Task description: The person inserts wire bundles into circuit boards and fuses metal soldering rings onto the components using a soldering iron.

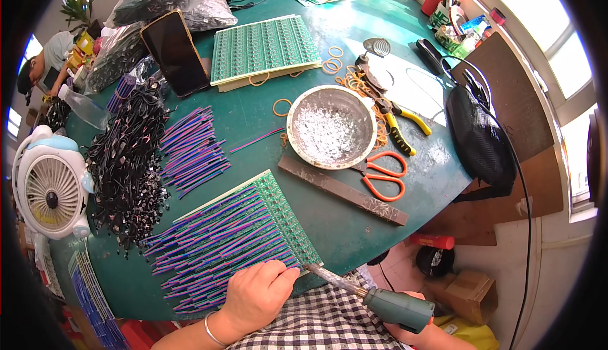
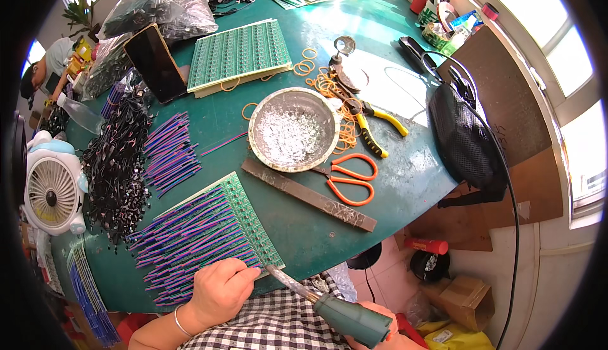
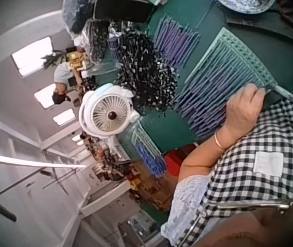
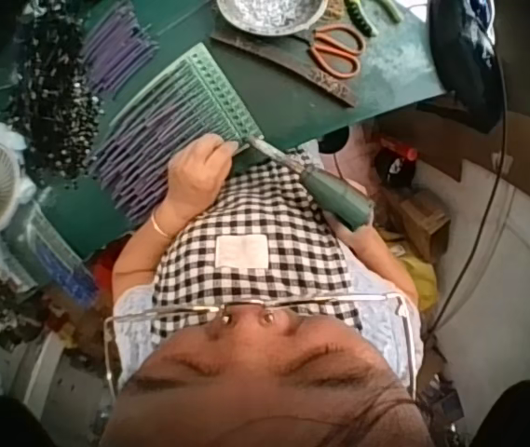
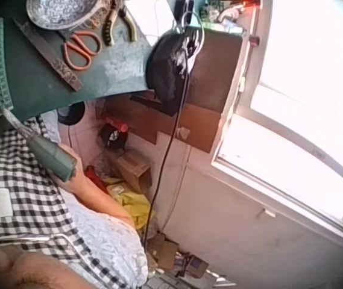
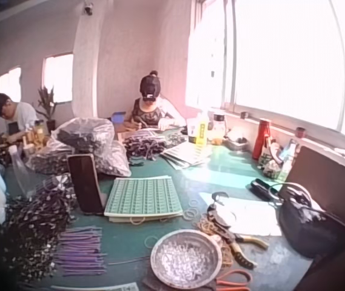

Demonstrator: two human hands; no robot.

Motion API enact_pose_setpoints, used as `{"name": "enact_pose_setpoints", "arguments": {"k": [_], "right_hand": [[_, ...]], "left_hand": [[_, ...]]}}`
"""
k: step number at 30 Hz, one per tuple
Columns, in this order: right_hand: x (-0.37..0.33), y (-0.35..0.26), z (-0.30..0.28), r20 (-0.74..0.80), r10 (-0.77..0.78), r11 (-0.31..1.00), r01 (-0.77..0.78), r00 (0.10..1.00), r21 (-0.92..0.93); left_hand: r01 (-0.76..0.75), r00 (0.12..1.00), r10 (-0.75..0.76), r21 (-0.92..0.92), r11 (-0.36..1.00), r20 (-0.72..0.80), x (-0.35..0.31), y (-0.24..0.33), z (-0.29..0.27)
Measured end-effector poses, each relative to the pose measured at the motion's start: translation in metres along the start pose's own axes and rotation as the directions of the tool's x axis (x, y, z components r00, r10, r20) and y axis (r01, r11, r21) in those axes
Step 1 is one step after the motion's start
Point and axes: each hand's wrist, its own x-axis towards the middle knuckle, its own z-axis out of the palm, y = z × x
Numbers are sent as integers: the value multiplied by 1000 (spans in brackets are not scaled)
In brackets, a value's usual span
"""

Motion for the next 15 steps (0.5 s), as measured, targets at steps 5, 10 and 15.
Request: {"name": "enact_pose_setpoints", "arguments": {"k": [5, 10, 15], "right_hand": [[2, -4, -3, 56, 8, 998, -4, 998, -64], [-1, -15, -4, 60, 78, 992, -83, 995, 98], [-3, -14, -1, 7, 46, 994, -47, 999, 102]], "left_hand": [[7, 1000, -7, 14, 1000, -2, 0, 1, 2], [9, 1000, -9, 25, 1000, -1, 0, 1, 1], [-14, 1000, 13, 80, 997, 18, 0, 1, 1]]}}
